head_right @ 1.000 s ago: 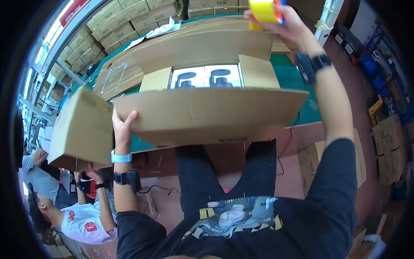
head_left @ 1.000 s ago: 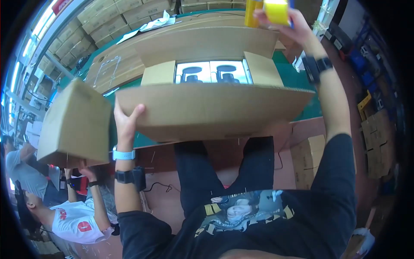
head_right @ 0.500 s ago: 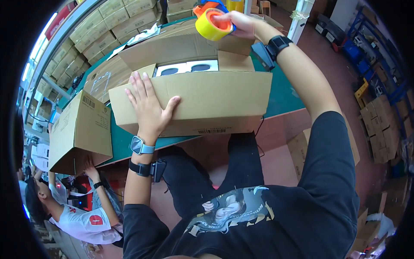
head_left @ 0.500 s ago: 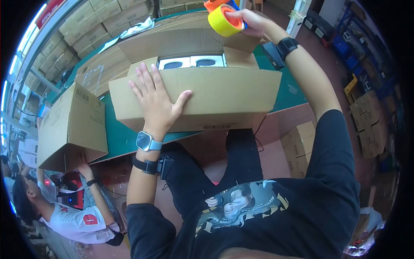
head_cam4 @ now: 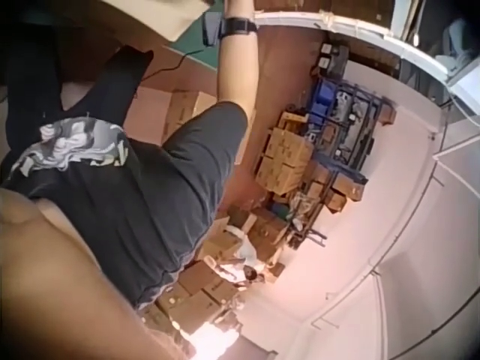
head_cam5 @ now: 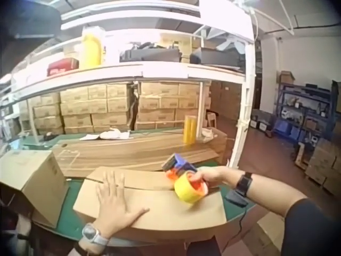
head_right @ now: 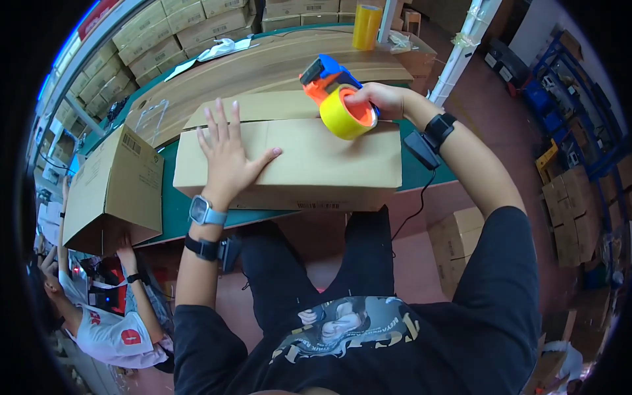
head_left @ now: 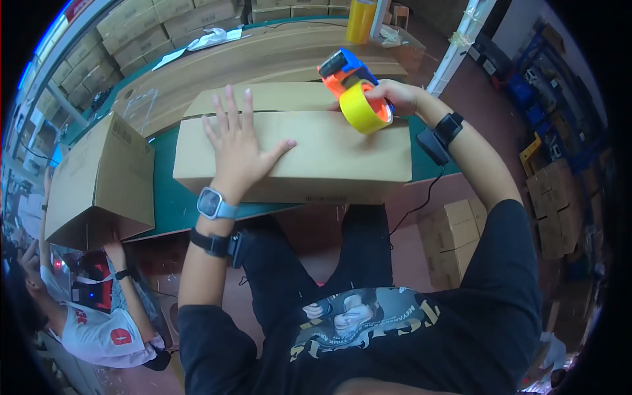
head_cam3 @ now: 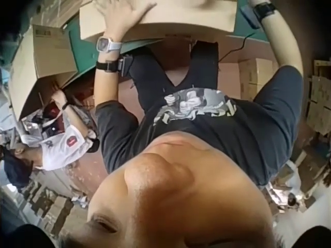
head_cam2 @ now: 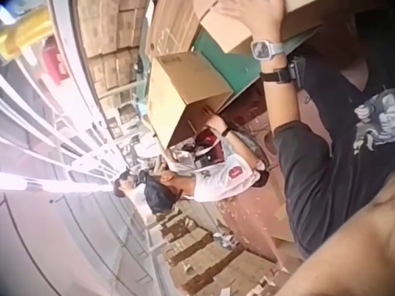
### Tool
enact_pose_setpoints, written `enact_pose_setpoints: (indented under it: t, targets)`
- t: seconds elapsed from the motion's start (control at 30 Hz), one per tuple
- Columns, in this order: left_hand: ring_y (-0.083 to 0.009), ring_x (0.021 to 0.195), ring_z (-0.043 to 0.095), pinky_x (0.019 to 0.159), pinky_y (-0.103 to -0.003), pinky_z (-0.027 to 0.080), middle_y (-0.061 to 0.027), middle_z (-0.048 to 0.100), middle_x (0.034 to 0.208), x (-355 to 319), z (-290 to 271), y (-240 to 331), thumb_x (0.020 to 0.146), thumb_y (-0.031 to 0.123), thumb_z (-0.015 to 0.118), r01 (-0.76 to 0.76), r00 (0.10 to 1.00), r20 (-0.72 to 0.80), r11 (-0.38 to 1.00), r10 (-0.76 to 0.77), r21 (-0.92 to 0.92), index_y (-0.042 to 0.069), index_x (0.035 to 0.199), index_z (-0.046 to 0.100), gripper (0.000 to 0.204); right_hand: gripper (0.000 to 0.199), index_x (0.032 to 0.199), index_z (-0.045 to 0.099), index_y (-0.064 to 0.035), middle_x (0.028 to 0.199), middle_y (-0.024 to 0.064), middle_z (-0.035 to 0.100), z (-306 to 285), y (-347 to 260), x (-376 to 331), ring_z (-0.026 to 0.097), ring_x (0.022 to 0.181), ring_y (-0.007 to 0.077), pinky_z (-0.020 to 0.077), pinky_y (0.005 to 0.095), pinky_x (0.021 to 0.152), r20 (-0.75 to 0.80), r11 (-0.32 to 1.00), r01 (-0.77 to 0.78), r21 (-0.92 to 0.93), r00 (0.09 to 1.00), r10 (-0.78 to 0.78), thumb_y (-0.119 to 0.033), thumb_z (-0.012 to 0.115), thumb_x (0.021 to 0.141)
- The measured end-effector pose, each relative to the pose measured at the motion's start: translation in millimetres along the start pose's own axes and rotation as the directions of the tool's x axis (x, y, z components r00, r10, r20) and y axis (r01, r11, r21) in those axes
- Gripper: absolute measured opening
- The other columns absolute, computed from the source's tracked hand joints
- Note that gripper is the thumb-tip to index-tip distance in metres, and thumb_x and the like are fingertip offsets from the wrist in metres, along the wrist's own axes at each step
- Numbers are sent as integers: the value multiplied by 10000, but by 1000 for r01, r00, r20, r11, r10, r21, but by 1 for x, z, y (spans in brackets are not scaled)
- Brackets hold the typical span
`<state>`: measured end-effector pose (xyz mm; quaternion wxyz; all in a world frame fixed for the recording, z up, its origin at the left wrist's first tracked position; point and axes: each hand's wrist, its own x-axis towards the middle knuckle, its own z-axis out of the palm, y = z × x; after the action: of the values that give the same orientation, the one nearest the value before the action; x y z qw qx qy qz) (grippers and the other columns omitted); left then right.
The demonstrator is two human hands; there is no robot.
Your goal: The person packs boxes by placing items into a cardboard box, folding the flaps, and sealing the top with a tape dispenser. They then rotate the box to seal the bottom flaps with tape before setting the finished box aside and repeating the process.
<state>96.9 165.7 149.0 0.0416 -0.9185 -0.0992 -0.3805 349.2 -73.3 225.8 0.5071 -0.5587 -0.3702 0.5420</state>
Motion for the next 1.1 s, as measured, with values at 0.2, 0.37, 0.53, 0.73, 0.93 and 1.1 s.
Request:
enact_pose_setpoints:
  t: [0.2,0.37,0.53,0.73,0.93,1.1]
  targets:
    - [-395,1437,280,1187,-507,157,-246,376,1503,24,-1,-26,792,735,572,-4,885,460,990,69,-141,3,1446,415,994,488,1290,521,-8,1147,139,640,17,-11,7,620,1081,194,487,347,991,-521,949,189,-254,799,-299,-159,649,843]
    - [-385,1420,313,1183,-490,194,-240,402,1484,14,14,-33,817,747,522,-24,903,421,990,83,-142,13,1419,454,952,283,1048,589,-33,896,55,619,14,-20,10,613,828,133,504,286,790,-437,844,300,-445,750,-497,-139,679,802]
    - [-375,1425,308,1179,-476,217,-239,390,1493,17,27,-39,867,716,472,-94,911,387,986,140,-136,57,1439,446,873,228,947,607,-41,800,20,580,19,61,44,583,737,112,463,244,678,-529,786,444,-431,581,-618,-158,713,783]
    - [-374,1397,360,1157,-436,270,-222,409,1490,36,23,-143,961,601,390,297,816,520,955,-253,-3,215,1478,420,646,289,991,623,-33,815,37,609,30,33,40,595,784,132,464,283,702,-406,754,333,-567,683,-607,-170,736,763]
    - [-444,1246,510,1065,-462,393,-278,516,1363,22,20,-121,970,577,339,425,748,565,905,-347,-7,251,1422,505,581,306,988,597,-28,789,73,590,25,6,30,573,753,163,466,314,713,-292,458,83,-885,667,-685,-155,720,738]
    - [-475,1212,520,1058,-483,398,-336,498,1338,0,-6,-87,989,552,293,460,689,596,885,-412,80,305,1456,445,550,369,1109,648,-68,956,96,651,17,22,5,619,866,197,494,312,801,-232,404,138,-904,635,-737,-186,745,773]
